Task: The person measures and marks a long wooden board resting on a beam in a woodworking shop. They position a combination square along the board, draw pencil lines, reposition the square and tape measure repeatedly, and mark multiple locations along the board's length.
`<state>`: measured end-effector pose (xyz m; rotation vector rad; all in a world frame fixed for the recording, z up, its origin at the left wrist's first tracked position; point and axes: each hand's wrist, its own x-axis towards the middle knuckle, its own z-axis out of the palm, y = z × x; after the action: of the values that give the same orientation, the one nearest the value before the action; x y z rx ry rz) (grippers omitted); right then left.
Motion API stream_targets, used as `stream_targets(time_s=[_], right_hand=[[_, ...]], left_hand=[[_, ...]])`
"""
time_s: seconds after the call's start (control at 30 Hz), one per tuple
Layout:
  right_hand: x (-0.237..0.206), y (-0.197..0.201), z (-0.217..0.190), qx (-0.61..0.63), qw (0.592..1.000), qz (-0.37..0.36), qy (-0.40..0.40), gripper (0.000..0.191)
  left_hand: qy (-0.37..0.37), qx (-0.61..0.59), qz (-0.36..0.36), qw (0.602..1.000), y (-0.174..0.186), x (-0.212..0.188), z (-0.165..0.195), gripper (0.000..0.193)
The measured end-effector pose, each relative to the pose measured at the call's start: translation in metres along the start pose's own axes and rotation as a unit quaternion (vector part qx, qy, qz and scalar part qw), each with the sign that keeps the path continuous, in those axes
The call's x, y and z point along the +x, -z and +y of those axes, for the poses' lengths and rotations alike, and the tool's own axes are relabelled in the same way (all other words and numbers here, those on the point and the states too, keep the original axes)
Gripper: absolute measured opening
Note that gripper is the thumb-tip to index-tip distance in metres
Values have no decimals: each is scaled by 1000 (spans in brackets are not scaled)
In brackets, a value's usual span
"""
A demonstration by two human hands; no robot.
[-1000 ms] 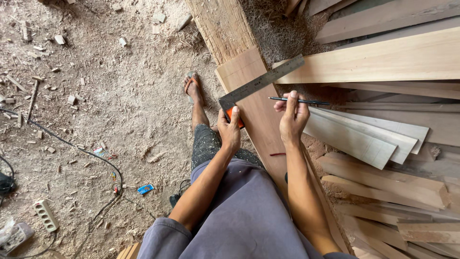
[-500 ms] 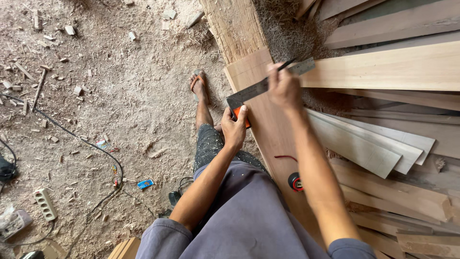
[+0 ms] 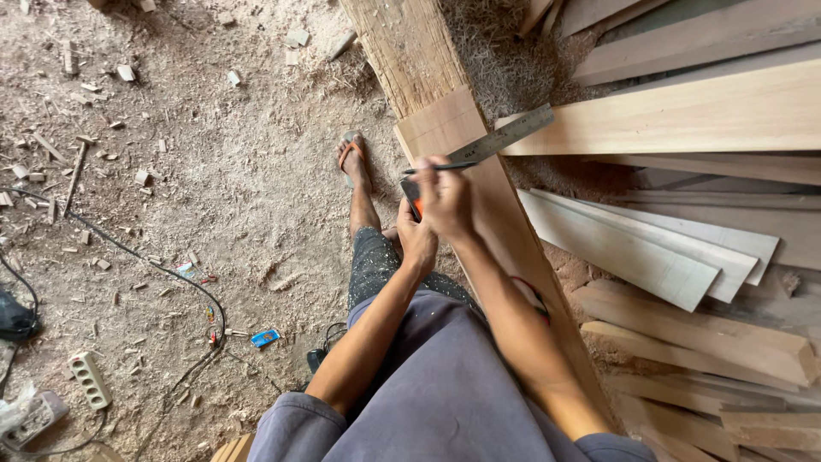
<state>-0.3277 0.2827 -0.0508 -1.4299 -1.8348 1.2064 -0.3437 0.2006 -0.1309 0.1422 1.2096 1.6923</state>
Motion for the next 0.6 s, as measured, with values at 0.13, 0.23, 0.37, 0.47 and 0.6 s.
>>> stream_targets(time_s=[0.13,0.23,0.37,0.47,0.6], right_hand=[[-11,50,36,136,985,98,-53,32],[-17,77,57,102,985,138,-7,33],[-37,88,69,158,968,190,-44,33],[-48,89,70,176,963,195,-62,33],[-54,89,71,172,963,193,-69,33]], left_hand=[[51,128,55,989,-5,-23,-9,28],[69,132,66,987,-6,-28,-12,29],[43,125,77,988,-5,-16,-13,29],[51,129,91,986,-6,-12,-14,29],[54,96,101,989,-8,-11,-15,27]])
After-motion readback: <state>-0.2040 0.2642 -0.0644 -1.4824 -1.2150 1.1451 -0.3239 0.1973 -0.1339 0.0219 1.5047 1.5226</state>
